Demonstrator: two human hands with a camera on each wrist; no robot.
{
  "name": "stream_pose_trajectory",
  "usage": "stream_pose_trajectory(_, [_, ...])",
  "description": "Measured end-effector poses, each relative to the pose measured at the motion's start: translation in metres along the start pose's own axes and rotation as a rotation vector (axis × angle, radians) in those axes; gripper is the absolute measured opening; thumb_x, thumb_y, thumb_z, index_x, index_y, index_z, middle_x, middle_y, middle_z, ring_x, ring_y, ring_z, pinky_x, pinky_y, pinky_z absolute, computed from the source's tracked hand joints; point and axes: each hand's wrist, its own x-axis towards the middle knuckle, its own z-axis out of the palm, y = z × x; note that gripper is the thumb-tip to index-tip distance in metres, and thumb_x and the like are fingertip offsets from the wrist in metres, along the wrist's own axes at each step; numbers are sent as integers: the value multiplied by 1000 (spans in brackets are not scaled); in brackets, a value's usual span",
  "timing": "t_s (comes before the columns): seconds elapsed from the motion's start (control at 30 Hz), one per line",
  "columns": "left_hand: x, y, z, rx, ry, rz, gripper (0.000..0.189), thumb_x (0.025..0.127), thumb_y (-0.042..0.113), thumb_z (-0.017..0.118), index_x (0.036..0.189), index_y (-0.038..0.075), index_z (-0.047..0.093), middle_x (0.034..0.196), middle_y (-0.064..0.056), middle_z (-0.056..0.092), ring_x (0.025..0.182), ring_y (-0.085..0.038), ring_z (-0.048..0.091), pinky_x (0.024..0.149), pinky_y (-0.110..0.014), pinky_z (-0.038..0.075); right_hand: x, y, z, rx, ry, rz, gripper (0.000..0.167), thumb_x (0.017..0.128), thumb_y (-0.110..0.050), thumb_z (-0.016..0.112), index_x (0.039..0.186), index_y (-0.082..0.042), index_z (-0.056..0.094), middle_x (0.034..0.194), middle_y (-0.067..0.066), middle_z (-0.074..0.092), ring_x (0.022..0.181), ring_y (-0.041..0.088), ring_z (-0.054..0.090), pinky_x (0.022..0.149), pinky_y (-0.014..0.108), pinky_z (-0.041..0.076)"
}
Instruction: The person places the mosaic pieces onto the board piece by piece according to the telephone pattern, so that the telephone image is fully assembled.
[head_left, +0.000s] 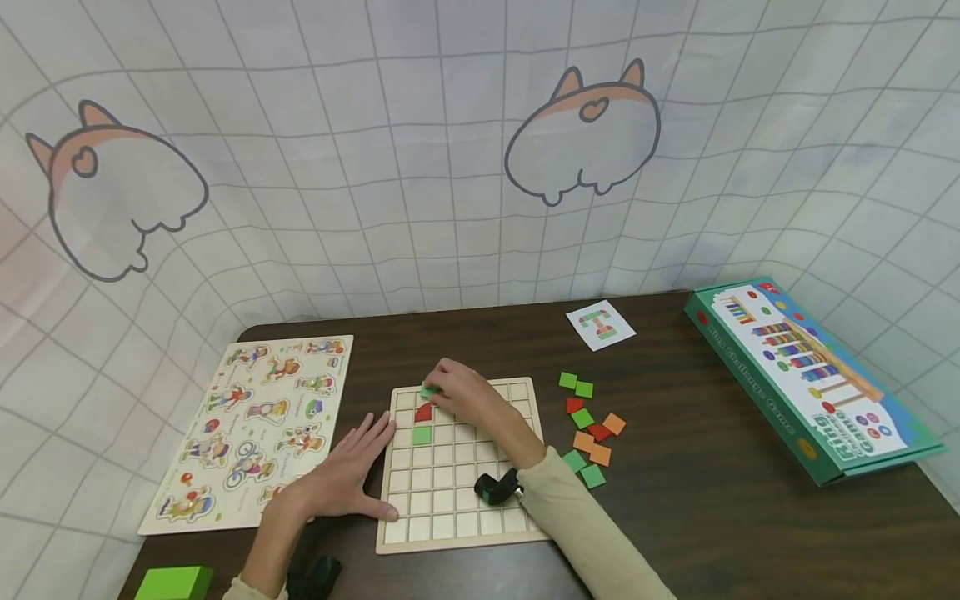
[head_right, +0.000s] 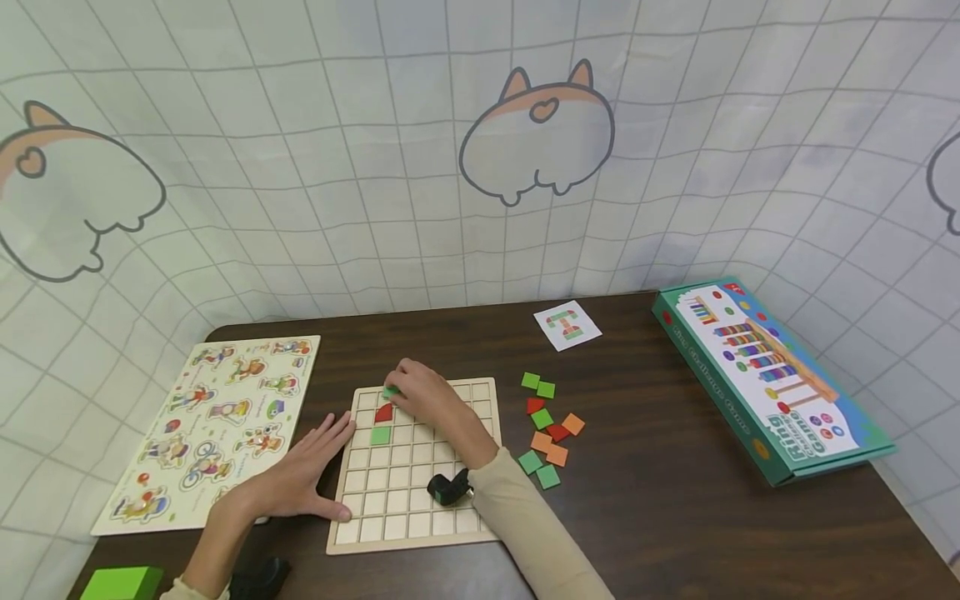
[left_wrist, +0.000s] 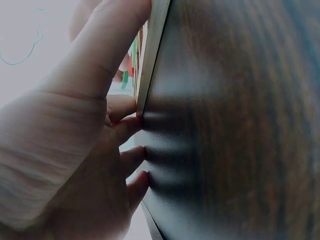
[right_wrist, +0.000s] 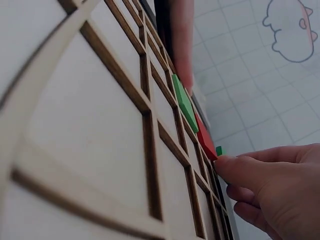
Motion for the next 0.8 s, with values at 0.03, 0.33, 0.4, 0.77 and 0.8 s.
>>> stream_pose_trajectory(0.03, [0,0,0,3,1,2,122,70,60,78,156,4,12,163,-20,9,150,-45,4,116,-66,12,0,0,0,-6,-2,-9,21,94,-20,65,113,-11,69,106,2,60,84,10,57,71,21,48])
stream_pose_trajectory(0.33, [0,0,0,7,-4,3,122,71,60,78,156,4,11,163,-21,7,150,-46,4,115,-67,12,-10,2,-6,2,-31,-77,20,94,-22,64,111,-12,70,108,2,62,91,12,63,79,21,52])
stream_pose_trajectory(0.4, [0,1,-1,8,-7,-2,122,71,60,78,156,3,12,163,-21,7,149,-46,3,115,-68,13,-17,6,-10,20,-47,-56,20,94,-22,65,111,-13,70,108,2,62,92,12,64,79,22,53])
stream_pose_trajectory(0.77, [0,0,0,12,-6,-10,123,69,60,78,156,3,12,163,-19,9,150,-45,3,115,-67,13,-28,11,-17,-42,-130,-173,19,94,-19,64,110,-13,74,107,5,61,91,15,58,77,23,50])
stream_pose_trajectory(0.8, [1,0,0,9,-7,-11,123,70,60,78,156,3,12,164,-18,9,150,-45,3,115,-67,13,-27,10,-17,-58,-133,-189,20,95,-19,63,110,-14,74,107,5,61,90,14,57,76,22,49])
